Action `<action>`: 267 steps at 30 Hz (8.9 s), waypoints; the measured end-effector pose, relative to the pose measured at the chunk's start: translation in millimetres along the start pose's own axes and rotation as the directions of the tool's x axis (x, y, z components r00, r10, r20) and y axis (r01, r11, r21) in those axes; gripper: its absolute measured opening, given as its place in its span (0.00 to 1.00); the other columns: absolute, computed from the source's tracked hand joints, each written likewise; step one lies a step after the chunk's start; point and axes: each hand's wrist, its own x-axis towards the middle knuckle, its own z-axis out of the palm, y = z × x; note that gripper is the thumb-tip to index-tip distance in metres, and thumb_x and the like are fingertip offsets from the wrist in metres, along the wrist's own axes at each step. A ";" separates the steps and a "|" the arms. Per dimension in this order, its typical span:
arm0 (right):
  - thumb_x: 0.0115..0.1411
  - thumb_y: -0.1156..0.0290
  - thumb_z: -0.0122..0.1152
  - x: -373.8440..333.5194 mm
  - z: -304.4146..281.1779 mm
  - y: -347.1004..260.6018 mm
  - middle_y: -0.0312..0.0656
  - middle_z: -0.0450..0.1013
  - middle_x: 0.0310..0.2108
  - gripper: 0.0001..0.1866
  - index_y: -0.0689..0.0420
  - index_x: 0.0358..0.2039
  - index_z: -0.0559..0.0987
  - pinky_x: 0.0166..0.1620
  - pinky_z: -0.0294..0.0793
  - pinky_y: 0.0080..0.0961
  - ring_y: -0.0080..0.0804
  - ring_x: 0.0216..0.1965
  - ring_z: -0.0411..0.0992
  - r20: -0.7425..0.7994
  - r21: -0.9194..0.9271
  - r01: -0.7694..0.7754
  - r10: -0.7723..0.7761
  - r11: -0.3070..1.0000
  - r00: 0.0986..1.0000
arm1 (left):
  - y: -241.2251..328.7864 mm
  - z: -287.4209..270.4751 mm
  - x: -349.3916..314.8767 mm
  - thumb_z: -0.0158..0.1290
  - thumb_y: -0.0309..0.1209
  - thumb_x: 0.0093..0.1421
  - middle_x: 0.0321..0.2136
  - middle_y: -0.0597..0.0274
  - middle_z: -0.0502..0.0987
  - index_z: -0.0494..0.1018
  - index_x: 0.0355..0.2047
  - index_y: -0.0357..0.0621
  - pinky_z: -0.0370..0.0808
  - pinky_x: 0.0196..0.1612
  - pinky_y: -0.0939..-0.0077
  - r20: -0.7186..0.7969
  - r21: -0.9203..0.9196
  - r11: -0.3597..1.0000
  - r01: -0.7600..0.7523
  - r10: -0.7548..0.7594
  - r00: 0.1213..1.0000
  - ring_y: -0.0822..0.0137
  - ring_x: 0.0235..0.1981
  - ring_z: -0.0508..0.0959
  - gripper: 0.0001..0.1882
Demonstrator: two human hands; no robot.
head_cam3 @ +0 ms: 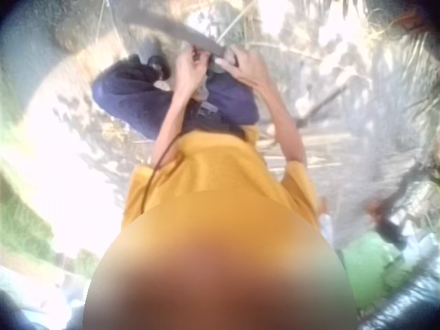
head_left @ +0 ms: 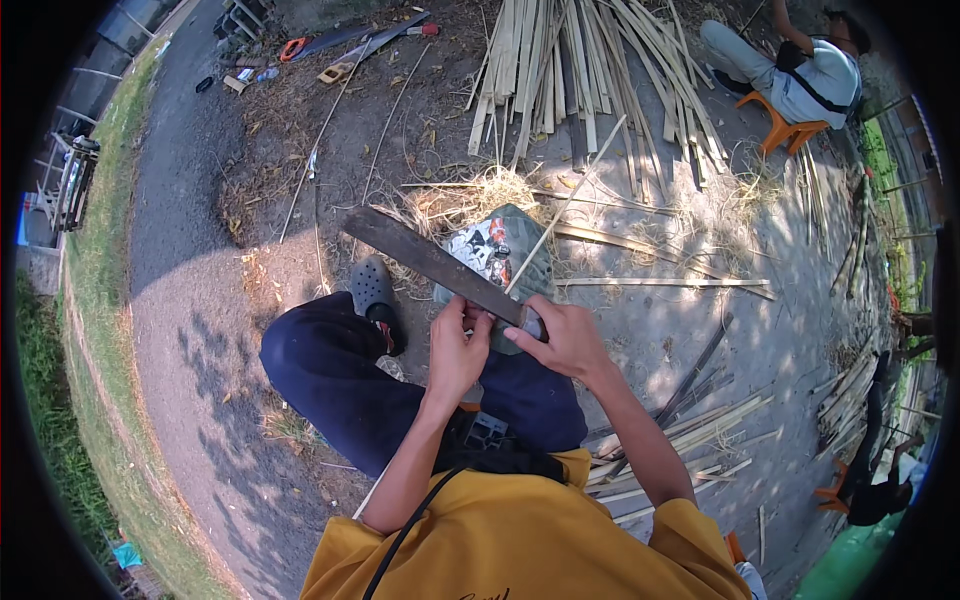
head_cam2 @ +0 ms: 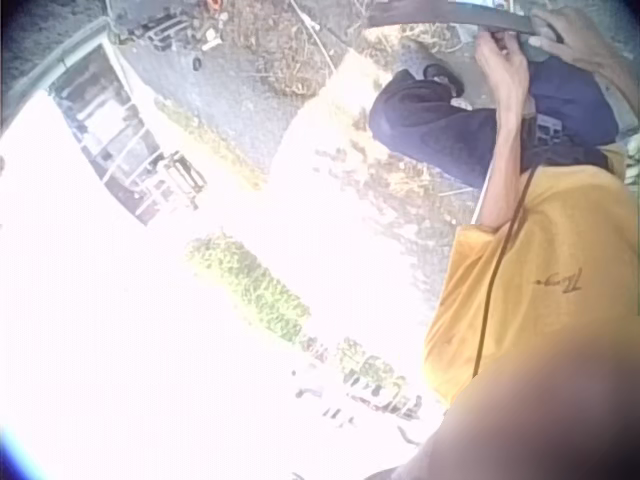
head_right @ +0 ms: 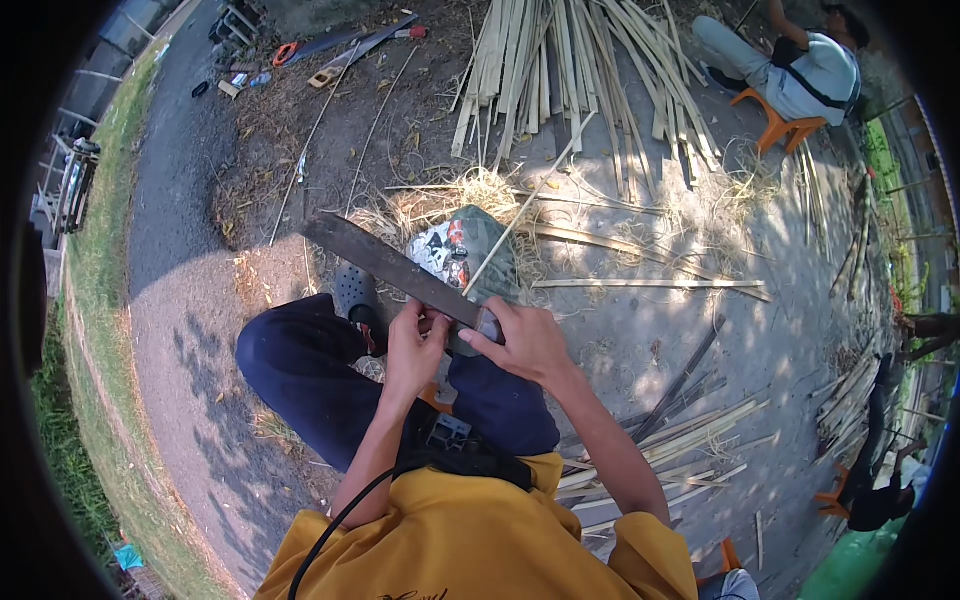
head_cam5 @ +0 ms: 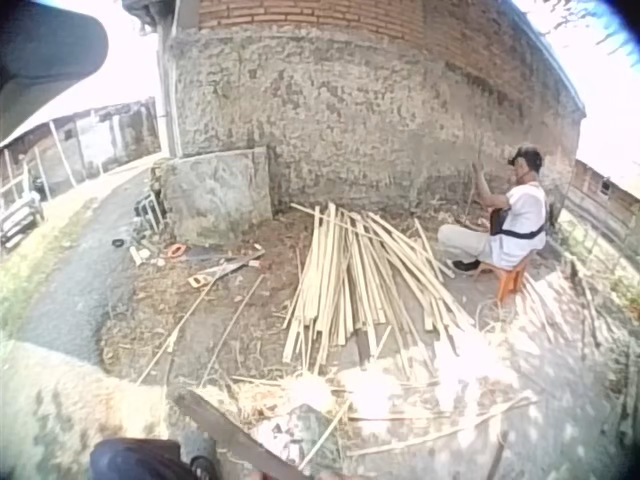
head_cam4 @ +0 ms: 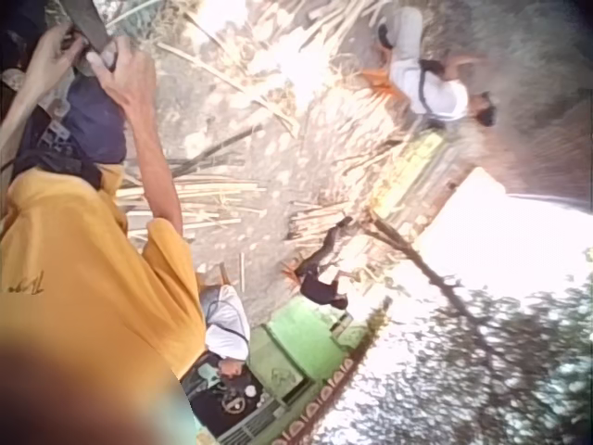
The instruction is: The person uses a large knife to strip bark or thin layers from a long, thin wooden stick while sitting outside.
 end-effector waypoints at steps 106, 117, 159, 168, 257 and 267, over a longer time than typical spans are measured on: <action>0.65 0.37 0.62 6.3 5.3 16.2 0.53 0.73 0.16 0.30 0.57 0.40 0.80 0.28 0.74 0.49 0.58 0.24 0.78 -0.025 -0.151 0.039 -0.043 0.988 0.999 | -18.3 -17.7 19.9 0.47 0.38 0.80 0.20 0.76 0.66 0.79 0.40 0.39 0.55 0.20 0.78 0.583 -0.347 0.755 0.557 -0.291 0.758 0.81 0.16 0.60 0.17; 0.65 0.40 0.63 11.9 -2.5 -2.5 0.54 0.73 0.17 0.28 0.57 0.39 0.81 0.30 0.74 0.51 0.59 0.24 0.78 0.034 -0.281 -0.011 0.021 0.960 0.999 | -7.0 -12.2 13.6 0.47 0.38 0.80 0.20 0.78 0.63 0.75 0.36 0.42 0.51 0.19 0.79 0.466 -0.265 0.812 0.520 -0.364 0.806 0.83 0.15 0.57 0.17; 0.67 0.38 0.57 14.4 13.1 -1.7 0.57 0.77 0.22 0.30 0.57 0.41 0.83 0.34 0.77 0.52 0.62 0.29 0.79 -0.044 -0.217 -0.037 0.028 0.975 0.999 | -9.4 -251.3 -232.3 0.51 0.36 0.77 0.19 0.76 0.65 0.77 0.29 0.42 0.58 0.26 0.78 0.311 0.090 0.840 0.534 -0.533 0.787 0.81 0.22 0.62 0.18; 0.66 0.37 0.58 13.0 18.3 -7.2 0.57 0.77 0.22 0.31 0.57 0.41 0.82 0.33 0.78 0.54 0.62 0.29 0.80 -0.011 -0.253 -0.027 0.025 0.967 1.000 | 8.6 -277.4 -241.2 0.52 0.34 0.75 0.21 0.72 0.71 0.78 0.28 0.40 0.61 0.27 0.78 0.291 0.208 0.861 0.463 -0.507 0.812 0.80 0.23 0.64 0.17; 0.64 0.41 0.64 12.2 6.3 -4.9 0.59 0.78 0.23 0.30 0.61 0.43 0.83 0.34 0.78 0.53 0.62 0.29 0.80 -0.015 -0.250 -0.107 0.107 0.962 0.994 | -28.6 -0.8 2.7 0.55 0.33 0.75 0.21 0.65 0.75 0.76 0.38 0.35 0.67 0.28 0.72 0.195 -0.099 0.983 0.152 -0.131 0.972 0.77 0.23 0.70 0.12; 0.65 0.40 0.63 13.9 13.3 -8.4 0.59 0.77 0.23 0.31 0.61 0.45 0.84 0.35 0.77 0.54 0.63 0.31 0.80 -0.024 -0.288 -0.095 0.092 0.953 0.995 | -6.1 -8.7 -14.9 0.54 0.30 0.74 0.26 0.50 0.82 0.74 0.38 0.34 0.76 0.33 0.63 0.065 0.048 0.996 0.073 -0.076 0.995 0.57 0.26 0.84 0.10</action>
